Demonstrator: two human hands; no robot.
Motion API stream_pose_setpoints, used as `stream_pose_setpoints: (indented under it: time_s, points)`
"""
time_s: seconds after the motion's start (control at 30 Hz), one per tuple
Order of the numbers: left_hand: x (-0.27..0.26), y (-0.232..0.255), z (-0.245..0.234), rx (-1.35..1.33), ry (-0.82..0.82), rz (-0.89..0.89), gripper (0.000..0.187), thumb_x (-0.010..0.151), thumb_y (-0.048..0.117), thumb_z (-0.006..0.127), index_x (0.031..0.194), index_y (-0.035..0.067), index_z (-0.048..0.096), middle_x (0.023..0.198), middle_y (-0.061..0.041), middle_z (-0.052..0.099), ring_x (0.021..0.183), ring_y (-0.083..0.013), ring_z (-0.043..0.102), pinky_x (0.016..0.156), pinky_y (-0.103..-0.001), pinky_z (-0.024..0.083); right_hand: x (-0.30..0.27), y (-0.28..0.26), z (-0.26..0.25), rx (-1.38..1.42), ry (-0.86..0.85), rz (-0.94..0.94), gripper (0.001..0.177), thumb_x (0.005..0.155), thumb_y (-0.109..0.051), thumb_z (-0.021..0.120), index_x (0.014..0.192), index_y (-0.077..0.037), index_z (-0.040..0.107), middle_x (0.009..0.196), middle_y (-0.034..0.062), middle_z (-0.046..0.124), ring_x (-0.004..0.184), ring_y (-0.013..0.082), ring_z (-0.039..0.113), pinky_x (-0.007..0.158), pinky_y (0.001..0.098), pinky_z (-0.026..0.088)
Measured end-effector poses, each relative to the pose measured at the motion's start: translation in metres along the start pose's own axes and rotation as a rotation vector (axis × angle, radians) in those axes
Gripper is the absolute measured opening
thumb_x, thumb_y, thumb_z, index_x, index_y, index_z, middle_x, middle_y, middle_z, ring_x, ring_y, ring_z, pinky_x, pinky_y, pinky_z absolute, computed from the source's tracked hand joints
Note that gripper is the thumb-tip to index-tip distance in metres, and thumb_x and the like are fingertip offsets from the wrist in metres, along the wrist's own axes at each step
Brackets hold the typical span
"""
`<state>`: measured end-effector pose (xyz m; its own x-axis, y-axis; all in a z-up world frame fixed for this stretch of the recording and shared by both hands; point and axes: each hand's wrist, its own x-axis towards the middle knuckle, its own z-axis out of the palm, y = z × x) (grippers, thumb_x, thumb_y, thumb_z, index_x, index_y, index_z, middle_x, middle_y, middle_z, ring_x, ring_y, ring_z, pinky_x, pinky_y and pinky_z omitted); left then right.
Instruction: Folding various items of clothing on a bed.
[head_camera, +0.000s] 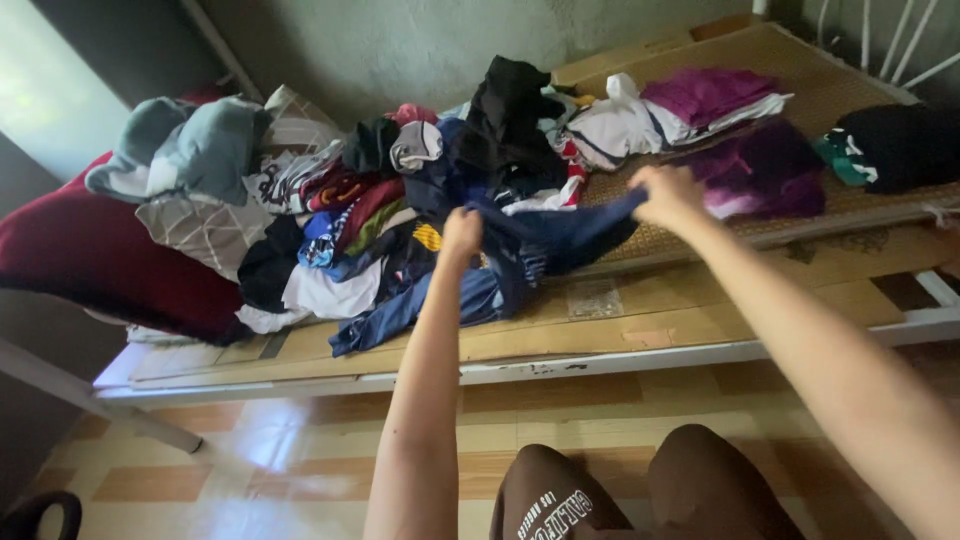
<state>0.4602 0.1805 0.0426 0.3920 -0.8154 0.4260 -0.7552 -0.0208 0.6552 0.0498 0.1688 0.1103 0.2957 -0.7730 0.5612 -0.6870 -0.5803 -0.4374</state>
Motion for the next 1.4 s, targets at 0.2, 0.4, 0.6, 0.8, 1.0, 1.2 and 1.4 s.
stream_pose_setpoints:
  time_s: [0.2,0.4,0.6,0.8,1.0,1.2,1.4]
  points:
    - [-0.054,0.132,0.015,-0.158,-0.21,0.296,0.054,0.071,0.037,0.081,0.11,0.001,0.072,0.098,-0.019,0.076,0.089,-0.0269,0.074,0.081,-0.038,0.057,0.015,-0.024,0.078,0.472,-0.235,-0.446,0.077,0.067,-0.025,0.092,0.133,0.0,0.06,0.12,0.0206,0.07,0.106,0.0311,0.067,0.092,0.0433,0.053]
    - [-0.092,0.153,-0.05,-0.18,-0.412,0.471,0.06,0.062,0.038,0.085,0.11,0.005,0.071,0.095,-0.014,0.077,0.089,-0.0277,0.074,0.081,-0.038,0.058,0.037,0.003,0.077,0.53,-0.196,-0.121,0.041,0.084,-0.005,0.07,0.125,-0.005,0.072,0.111,0.0126,0.078,0.097,0.0185,0.071,0.087,0.0326,0.054]
    - [-0.092,0.075,-0.055,0.293,-0.174,0.421,0.033,0.069,0.013,0.072,0.102,0.008,0.074,0.101,-0.022,0.073,0.099,-0.0412,0.068,0.086,-0.048,0.055,0.035,0.03,0.035,0.946,-0.013,0.202,0.033,0.091,-0.007,0.066,0.122,0.001,0.069,0.108,0.0095,0.075,0.092,0.0148,0.07,0.083,0.0272,0.055]
    - [-0.075,0.07,-0.067,0.069,0.225,0.541,0.034,0.065,0.007,0.069,0.099,0.006,0.072,0.104,-0.019,0.073,0.102,-0.0441,0.068,0.09,-0.05,0.055,0.012,0.025,0.03,0.699,-0.03,0.288,0.031,0.097,-0.017,0.066,0.121,0.003,0.071,0.105,0.0136,0.075,0.088,0.0172,0.067,0.079,0.0307,0.052]
    - [-0.034,-0.004,-0.047,0.211,0.116,-0.019,0.046,0.087,0.024,0.067,0.126,0.001,0.056,0.111,-0.026,0.069,0.104,-0.0462,0.065,0.091,-0.051,0.052,0.007,0.029,0.04,1.078,-0.312,0.422,0.035,0.097,-0.029,0.062,0.119,-0.003,0.07,0.106,0.0055,0.077,0.092,0.0141,0.072,0.082,0.0306,0.057]
    - [-0.016,-0.045,0.009,-0.045,-0.351,0.081,0.039,0.09,0.033,0.068,0.111,0.0,0.073,0.106,-0.022,0.077,0.102,-0.0314,0.071,0.091,-0.042,0.054,-0.002,0.021,0.042,0.358,-0.249,0.241,0.045,0.087,-0.032,0.075,0.121,-0.003,0.075,0.115,0.0146,0.079,0.103,0.0244,0.073,0.091,0.0377,0.056]
    - [-0.066,0.067,0.025,0.049,-0.685,0.451,0.04,0.07,0.026,0.079,0.105,0.004,0.076,0.097,-0.018,0.078,0.09,-0.0238,0.073,0.084,-0.039,0.056,-0.018,0.004,0.118,0.541,-0.318,-0.392,0.099,0.059,-0.019,0.094,0.144,0.0,0.046,0.134,0.0208,0.061,0.126,0.0308,0.058,0.104,0.0396,0.046]
